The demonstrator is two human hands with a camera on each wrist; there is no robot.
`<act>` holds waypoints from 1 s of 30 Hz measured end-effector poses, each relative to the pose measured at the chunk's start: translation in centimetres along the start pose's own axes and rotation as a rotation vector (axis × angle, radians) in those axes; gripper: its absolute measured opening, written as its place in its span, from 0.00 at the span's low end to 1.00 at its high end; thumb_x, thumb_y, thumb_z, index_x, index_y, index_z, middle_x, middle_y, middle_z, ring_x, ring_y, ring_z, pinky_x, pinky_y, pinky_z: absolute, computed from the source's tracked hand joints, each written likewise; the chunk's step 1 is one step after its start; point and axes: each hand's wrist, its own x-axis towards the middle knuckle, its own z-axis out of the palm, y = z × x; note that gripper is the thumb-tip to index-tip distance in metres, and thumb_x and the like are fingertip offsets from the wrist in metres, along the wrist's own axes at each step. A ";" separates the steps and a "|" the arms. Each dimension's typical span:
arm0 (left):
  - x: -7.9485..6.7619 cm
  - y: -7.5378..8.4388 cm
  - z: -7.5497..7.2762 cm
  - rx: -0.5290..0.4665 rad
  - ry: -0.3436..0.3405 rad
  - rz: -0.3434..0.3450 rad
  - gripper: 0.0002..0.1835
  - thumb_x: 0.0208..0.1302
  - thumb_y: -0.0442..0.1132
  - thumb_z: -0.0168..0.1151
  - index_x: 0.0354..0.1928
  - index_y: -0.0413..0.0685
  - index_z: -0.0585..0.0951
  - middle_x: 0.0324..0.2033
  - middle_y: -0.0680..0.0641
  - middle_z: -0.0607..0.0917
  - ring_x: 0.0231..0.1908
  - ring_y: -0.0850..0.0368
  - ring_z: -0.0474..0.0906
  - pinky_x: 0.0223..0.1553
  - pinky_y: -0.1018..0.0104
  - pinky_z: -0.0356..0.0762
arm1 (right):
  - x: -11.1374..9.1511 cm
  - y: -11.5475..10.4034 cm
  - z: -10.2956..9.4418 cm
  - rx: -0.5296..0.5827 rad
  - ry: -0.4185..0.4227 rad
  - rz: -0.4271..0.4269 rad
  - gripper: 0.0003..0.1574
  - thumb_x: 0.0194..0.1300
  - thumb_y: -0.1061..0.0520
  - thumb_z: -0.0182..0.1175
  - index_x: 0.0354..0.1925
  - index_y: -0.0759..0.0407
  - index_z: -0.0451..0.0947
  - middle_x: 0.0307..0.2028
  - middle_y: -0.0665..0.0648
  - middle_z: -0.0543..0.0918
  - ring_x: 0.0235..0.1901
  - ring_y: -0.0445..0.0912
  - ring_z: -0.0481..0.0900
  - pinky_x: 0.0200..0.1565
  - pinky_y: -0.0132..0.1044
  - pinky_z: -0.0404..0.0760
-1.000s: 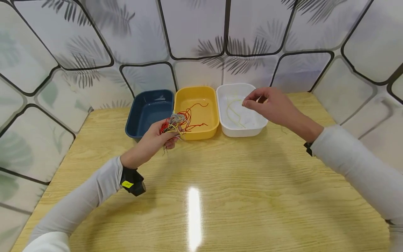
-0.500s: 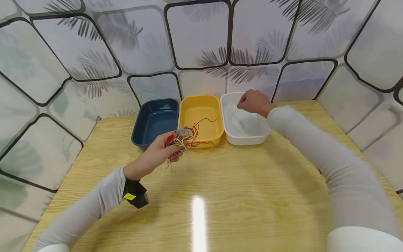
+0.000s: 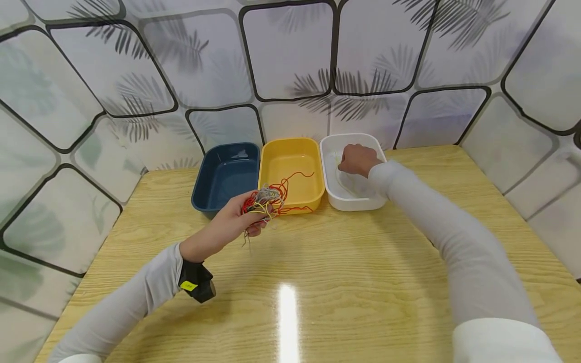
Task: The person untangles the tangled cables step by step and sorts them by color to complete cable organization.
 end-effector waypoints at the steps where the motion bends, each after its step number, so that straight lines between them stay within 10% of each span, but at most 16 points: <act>1: 0.0 -0.1 0.0 -0.001 0.000 0.000 0.16 0.67 0.36 0.51 0.54 0.40 0.67 0.33 0.38 0.75 0.27 0.54 0.69 0.25 0.65 0.64 | -0.1 0.1 0.0 -0.003 -0.003 -0.002 0.19 0.57 0.49 0.53 0.42 0.57 0.79 0.41 0.55 0.80 0.38 0.50 0.76 0.38 0.49 0.73; 10: -0.1 -0.1 -0.2 -0.017 0.041 -0.032 0.16 0.66 0.36 0.52 0.54 0.39 0.68 0.30 0.39 0.75 0.24 0.55 0.67 0.24 0.65 0.64 | -2.1 -0.8 -1.9 0.154 0.069 -0.042 0.19 0.61 0.46 0.53 0.44 0.54 0.80 0.39 0.54 0.81 0.34 0.49 0.74 0.35 0.43 0.71; 18: 0.9 0.5 0.2 -0.030 0.012 0.001 0.15 0.66 0.37 0.52 0.52 0.40 0.70 0.30 0.39 0.75 0.23 0.55 0.65 0.25 0.66 0.63 | -9.9 -2.0 -4.7 0.247 0.287 -0.165 0.21 0.64 0.38 0.50 0.44 0.48 0.78 0.34 0.52 0.78 0.28 0.48 0.72 0.30 0.42 0.70; 30: 1.0 0.3 0.8 -0.079 -0.014 0.028 0.14 0.65 0.40 0.55 0.50 0.43 0.71 0.30 0.39 0.75 0.23 0.55 0.65 0.25 0.66 0.63 | -18.7 -8.5 -0.7 0.405 0.225 -0.540 0.13 0.62 0.41 0.56 0.45 0.39 0.73 0.30 0.41 0.75 0.21 0.38 0.68 0.25 0.34 0.69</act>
